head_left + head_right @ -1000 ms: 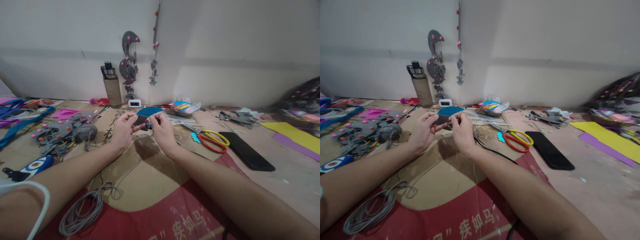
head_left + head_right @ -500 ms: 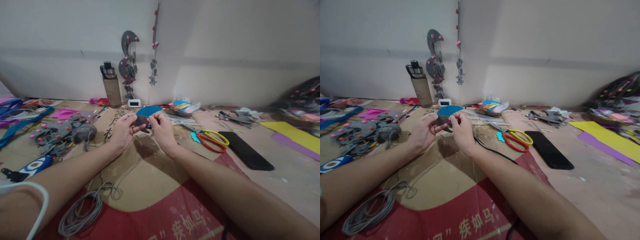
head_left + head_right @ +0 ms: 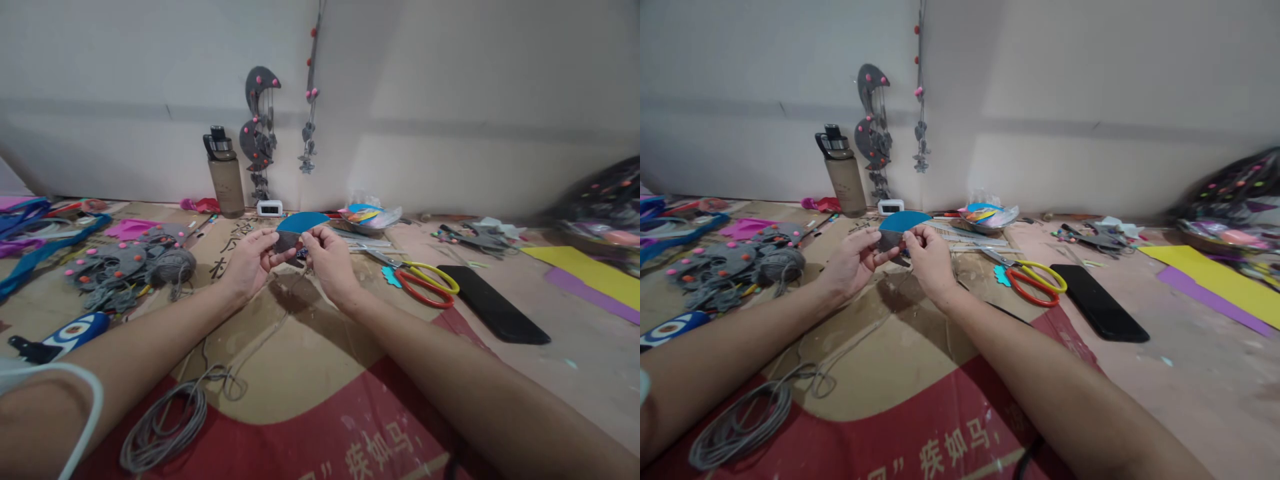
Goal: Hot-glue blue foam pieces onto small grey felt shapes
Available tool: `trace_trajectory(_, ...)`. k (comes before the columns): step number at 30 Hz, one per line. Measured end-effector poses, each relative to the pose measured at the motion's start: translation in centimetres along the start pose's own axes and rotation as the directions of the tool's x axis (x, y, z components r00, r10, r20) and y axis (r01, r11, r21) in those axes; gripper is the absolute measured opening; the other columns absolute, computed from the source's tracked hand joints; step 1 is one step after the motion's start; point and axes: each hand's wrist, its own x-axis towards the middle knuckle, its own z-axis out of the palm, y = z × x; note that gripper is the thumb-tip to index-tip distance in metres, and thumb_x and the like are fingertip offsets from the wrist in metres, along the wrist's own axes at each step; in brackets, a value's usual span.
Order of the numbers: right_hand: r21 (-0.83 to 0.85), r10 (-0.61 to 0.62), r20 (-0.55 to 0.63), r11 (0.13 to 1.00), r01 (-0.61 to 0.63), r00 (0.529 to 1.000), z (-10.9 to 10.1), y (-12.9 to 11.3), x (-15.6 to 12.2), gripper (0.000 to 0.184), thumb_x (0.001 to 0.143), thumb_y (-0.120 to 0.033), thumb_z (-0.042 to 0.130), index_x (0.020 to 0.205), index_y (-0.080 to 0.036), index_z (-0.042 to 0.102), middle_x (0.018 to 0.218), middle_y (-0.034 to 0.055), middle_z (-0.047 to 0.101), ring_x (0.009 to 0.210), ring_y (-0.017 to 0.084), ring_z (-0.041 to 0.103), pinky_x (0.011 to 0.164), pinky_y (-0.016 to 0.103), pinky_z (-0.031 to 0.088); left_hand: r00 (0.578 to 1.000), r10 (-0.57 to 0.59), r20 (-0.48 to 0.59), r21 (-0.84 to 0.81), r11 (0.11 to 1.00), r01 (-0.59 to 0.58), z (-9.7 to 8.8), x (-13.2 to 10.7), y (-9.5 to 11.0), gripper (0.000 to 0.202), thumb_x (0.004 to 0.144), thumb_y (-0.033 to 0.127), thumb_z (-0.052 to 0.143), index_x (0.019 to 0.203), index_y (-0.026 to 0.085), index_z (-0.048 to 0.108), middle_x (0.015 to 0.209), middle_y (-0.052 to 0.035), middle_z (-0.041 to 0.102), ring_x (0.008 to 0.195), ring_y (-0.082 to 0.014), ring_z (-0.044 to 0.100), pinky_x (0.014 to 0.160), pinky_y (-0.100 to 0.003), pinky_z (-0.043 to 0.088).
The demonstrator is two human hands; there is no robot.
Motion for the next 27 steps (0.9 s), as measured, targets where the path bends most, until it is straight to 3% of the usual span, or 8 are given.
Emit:
trace_trajectory(6, -0.042, -0.012, -0.019, 0.999, 0.011, 1.000, 0.02, 0.30, -0.01, 0.022, 0.080, -0.041, 0.050, 0.073, -0.020, 0.051, 0.059, -0.0045, 0.044, 0.051, 0.009, 0.037, 0.050, 0.023, 0.032, 0.999, 0.038, 0.026, 0.002, 0.999, -0.038, -0.01, -0.06, 0.11, 0.011, 0.072, 0.022, 0.060, 0.079, 0.014, 0.059, 0.087, -0.0067, 0.068, 0.083, -0.0173, 0.066, 0.078, -0.033, 0.055)
trace_trajectory(17, -0.085, -0.019, -0.028, 0.996, 0.017, 0.999, 0.26, -0.10, -0.33, 0.018, 0.079, -0.036, 0.052, 0.071, -0.020, 0.053, 0.055, -0.0048, 0.042, 0.051, 0.010, 0.038, 0.052, 0.024, 0.032, 0.999, 0.022, -0.045, -0.012, 1.000, -0.023, -0.17, 0.20, -0.04, 0.011, 0.065, 0.018, 0.060, 0.068, 0.016, 0.050, 0.071, 0.0003, 0.064, 0.077, -0.0161, 0.066, 0.079, -0.038, 0.054)
trace_trajectory(27, -0.036, 0.001, -0.015, 0.999, -0.002, 1.000, 0.29, 0.17, -0.32, 0.019, 0.079, -0.037, 0.051, 0.073, -0.019, 0.052, 0.060, -0.0037, 0.046, 0.051, 0.009, 0.038, 0.052, 0.023, 0.033, 0.997, -0.055, -0.062, -0.071, 0.996, 0.051, -0.17, 0.10, 0.03, 0.011, 0.065, 0.013, 0.058, 0.067, 0.017, 0.048, 0.072, 0.0001, 0.066, 0.075, -0.0142, 0.066, 0.076, -0.032, 0.055)
